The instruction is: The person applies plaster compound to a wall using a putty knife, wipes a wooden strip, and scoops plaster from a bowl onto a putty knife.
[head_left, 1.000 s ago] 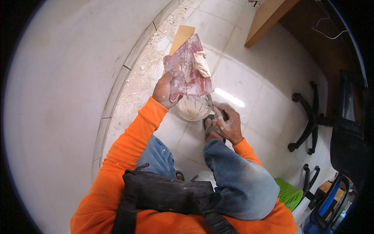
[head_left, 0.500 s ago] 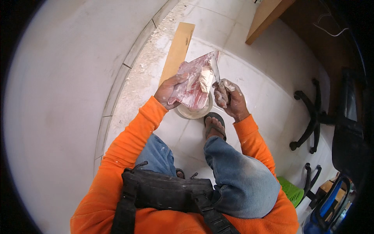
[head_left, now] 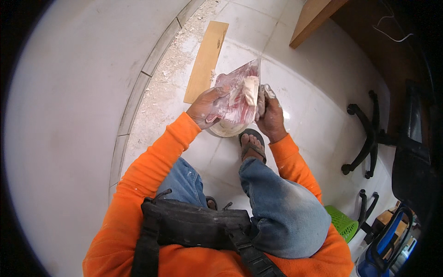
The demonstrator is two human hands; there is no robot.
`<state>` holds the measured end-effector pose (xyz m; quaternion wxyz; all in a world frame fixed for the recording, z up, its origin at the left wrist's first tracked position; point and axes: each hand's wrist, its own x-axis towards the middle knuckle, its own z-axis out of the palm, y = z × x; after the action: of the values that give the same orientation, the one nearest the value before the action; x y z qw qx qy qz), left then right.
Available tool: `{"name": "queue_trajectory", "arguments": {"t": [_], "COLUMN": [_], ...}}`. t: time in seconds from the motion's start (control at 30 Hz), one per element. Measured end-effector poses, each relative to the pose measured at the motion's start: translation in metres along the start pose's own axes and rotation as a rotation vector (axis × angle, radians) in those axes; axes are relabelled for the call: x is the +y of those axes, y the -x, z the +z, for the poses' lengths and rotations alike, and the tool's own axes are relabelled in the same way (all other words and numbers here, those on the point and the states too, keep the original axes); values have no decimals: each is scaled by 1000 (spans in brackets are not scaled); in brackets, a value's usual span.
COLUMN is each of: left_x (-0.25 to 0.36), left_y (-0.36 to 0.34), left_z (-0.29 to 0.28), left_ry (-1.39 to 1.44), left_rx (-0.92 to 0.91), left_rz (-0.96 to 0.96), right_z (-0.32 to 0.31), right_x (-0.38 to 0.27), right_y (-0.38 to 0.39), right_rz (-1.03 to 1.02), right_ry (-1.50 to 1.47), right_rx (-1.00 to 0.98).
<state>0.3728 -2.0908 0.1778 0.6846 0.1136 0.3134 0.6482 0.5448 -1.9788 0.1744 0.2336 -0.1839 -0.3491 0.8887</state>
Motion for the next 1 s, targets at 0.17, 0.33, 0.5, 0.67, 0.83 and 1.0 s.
{"name": "queue_trajectory", "arguments": {"t": [0.17,0.33,0.5,0.67,0.83,1.0], "left_x": [10,10,-13,-50,-43,-62], "left_y": [3,-32,-97,-107,-101,-103], "left_z": [-9,-67,-134,-143,-146,-139], "left_ry": [30,-116,-371,-872,-845,-670], "left_rx": [150,356,866,998,921,1010], "left_rz": [170,198,-44,-104,-225,-129], "right_z": [-21,-68,-67,-52,-63,-69], "right_x": [28,8,4,26,37,52], "right_y": [9,31,29,4,-5,7], "right_rz": [118,39,-62,-282,-292,-206], "right_ry": [382,1268,1462,1982,2279,2265], "right_rx": [90,327,179,-171,-327,-430]}}
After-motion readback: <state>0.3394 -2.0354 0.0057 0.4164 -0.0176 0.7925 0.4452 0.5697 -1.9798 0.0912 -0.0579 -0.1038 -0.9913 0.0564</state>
